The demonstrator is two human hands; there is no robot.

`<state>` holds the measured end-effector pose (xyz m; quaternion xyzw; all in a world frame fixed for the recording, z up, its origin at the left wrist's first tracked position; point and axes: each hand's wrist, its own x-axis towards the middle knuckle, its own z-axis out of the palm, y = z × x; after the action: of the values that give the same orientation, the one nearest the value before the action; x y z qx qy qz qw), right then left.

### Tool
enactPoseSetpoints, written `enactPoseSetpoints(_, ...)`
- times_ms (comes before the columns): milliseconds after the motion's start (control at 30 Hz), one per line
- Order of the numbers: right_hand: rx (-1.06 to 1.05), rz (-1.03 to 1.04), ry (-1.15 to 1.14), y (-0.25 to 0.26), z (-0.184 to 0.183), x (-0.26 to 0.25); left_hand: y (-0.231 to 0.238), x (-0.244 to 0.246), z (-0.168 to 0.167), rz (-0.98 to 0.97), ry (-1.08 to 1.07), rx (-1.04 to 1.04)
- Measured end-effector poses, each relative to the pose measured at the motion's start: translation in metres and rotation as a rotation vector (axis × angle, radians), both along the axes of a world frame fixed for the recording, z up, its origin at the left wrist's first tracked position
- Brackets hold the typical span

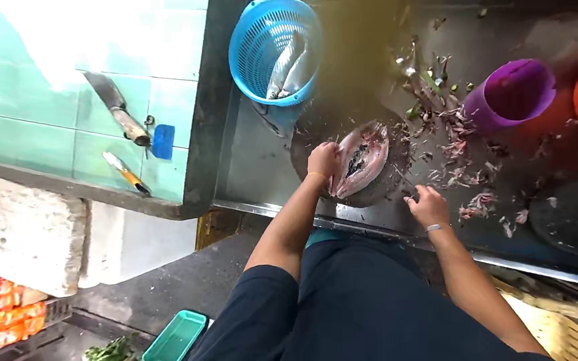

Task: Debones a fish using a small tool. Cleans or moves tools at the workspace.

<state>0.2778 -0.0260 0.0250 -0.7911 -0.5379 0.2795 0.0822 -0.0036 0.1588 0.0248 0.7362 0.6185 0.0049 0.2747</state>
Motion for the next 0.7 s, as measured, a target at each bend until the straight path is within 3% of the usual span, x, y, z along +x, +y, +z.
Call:
enactPoseSetpoints(67,0.085,-0.024,-0.046,0.003,-0.003,0.01,0.025,0.006,0.0,-0.013,-0.014,-0.002)
enactPoseSetpoints(167,-0.153,-0.032,0.062,0.006,0.006,0.005,0.025,-0.007,0.004,0.024,-0.112,-0.084)
enactPoseSetpoints(267,-0.215,-0.064,0.424,0.025,0.023,-0.025,0.012,-0.03,0.003,0.047,-0.173,-0.125)
enactPoseSetpoints(400,-0.488,0.005,0.949,0.047,0.039,-0.091,-0.016,-0.043,-0.002,0.094,-0.203,-0.218)
enactPoseSetpoints(500,-0.623,0.058,0.96,0.07,0.016,-0.119,-0.015,-0.042,-0.002,0.103,-0.186,-0.251)
enactPoseSetpoints(567,-0.579,0.0,0.943,0.076,-0.002,-0.124,-0.018,-0.042,-0.005,0.102,-0.173,-0.245)
enactPoseSetpoints(700,-0.493,-0.028,0.889,0.075,0.017,-0.125,-0.018,-0.042,-0.007,0.078,-0.156,-0.242)
